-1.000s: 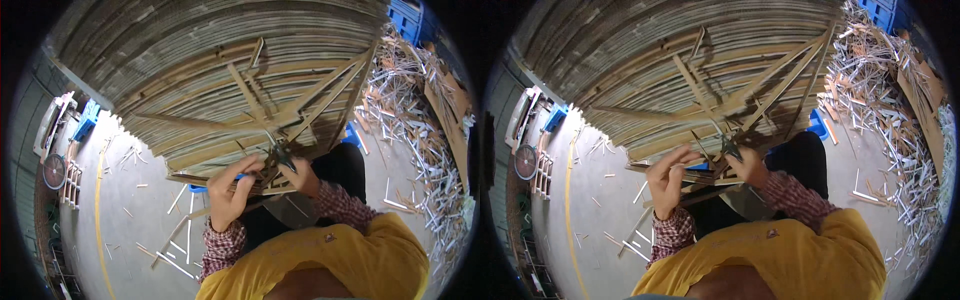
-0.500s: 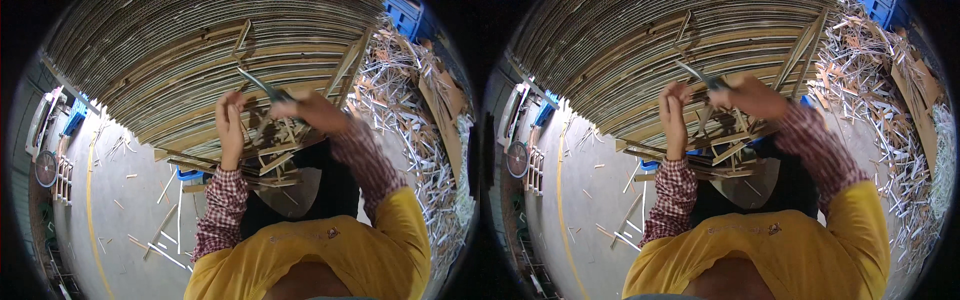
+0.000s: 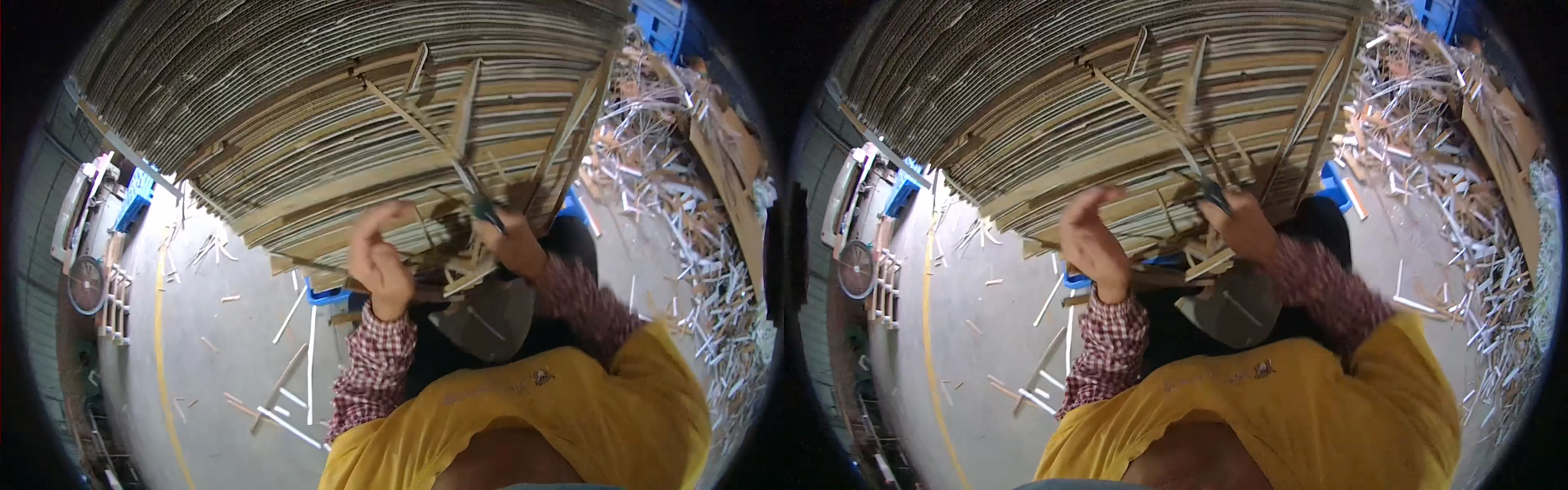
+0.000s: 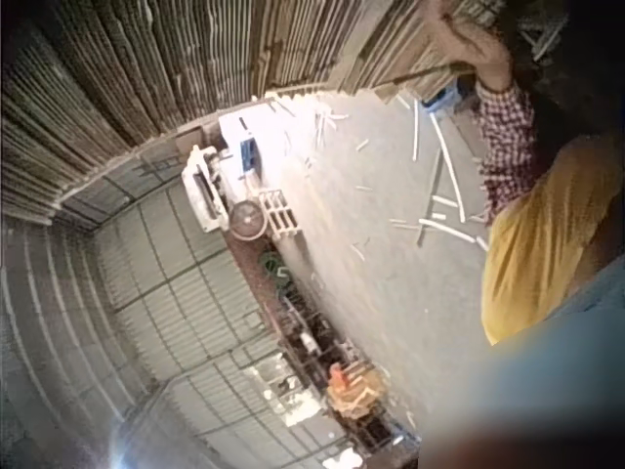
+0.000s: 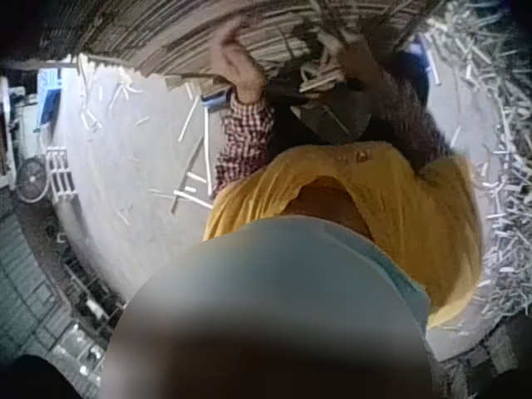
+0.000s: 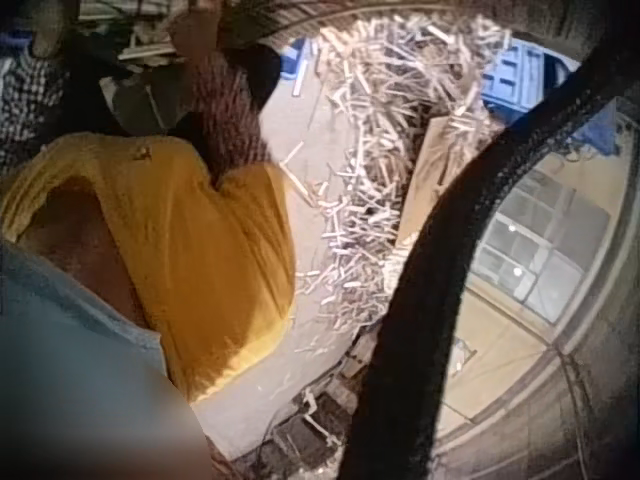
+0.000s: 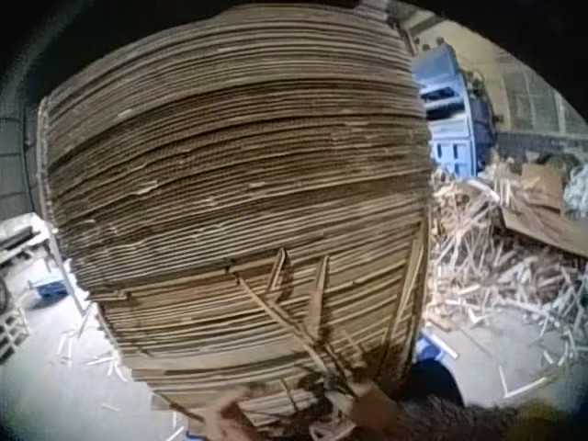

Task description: The person is cutting and removing plastic strapping bands from a large stack of cardboard sheets using a pair of pliers.

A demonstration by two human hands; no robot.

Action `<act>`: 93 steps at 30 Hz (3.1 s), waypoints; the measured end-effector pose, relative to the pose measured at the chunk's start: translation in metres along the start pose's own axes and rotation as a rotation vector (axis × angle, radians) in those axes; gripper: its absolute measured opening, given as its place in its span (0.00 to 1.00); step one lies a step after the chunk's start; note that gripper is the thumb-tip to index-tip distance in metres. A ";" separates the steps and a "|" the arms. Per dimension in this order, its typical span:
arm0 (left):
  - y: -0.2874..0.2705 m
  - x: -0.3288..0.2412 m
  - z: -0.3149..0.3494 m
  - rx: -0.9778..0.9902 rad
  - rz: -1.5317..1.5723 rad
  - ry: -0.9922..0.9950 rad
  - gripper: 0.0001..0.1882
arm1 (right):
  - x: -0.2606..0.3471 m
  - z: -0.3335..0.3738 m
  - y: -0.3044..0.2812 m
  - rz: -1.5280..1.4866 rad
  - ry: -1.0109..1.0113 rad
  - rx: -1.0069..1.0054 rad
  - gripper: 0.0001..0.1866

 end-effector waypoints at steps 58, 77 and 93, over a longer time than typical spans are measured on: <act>0.085 0.047 0.072 0.575 -0.122 -0.378 0.21 | -0.026 0.147 -0.057 -0.484 0.735 0.362 0.12; 0.033 0.080 0.077 0.125 0.263 -0.631 0.21 | 0.027 -0.045 -0.065 -0.473 0.311 0.426 0.19; 0.032 0.065 -0.044 0.136 0.151 -0.332 0.31 | -0.004 -0.136 0.002 -0.596 0.542 0.334 0.23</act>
Point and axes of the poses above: each hand's wrist, its own z-axis away from the middle knuckle, its own y-axis out of the palm, x = y × z, the point moved 4 cm from there along -z, towards the middle knuckle
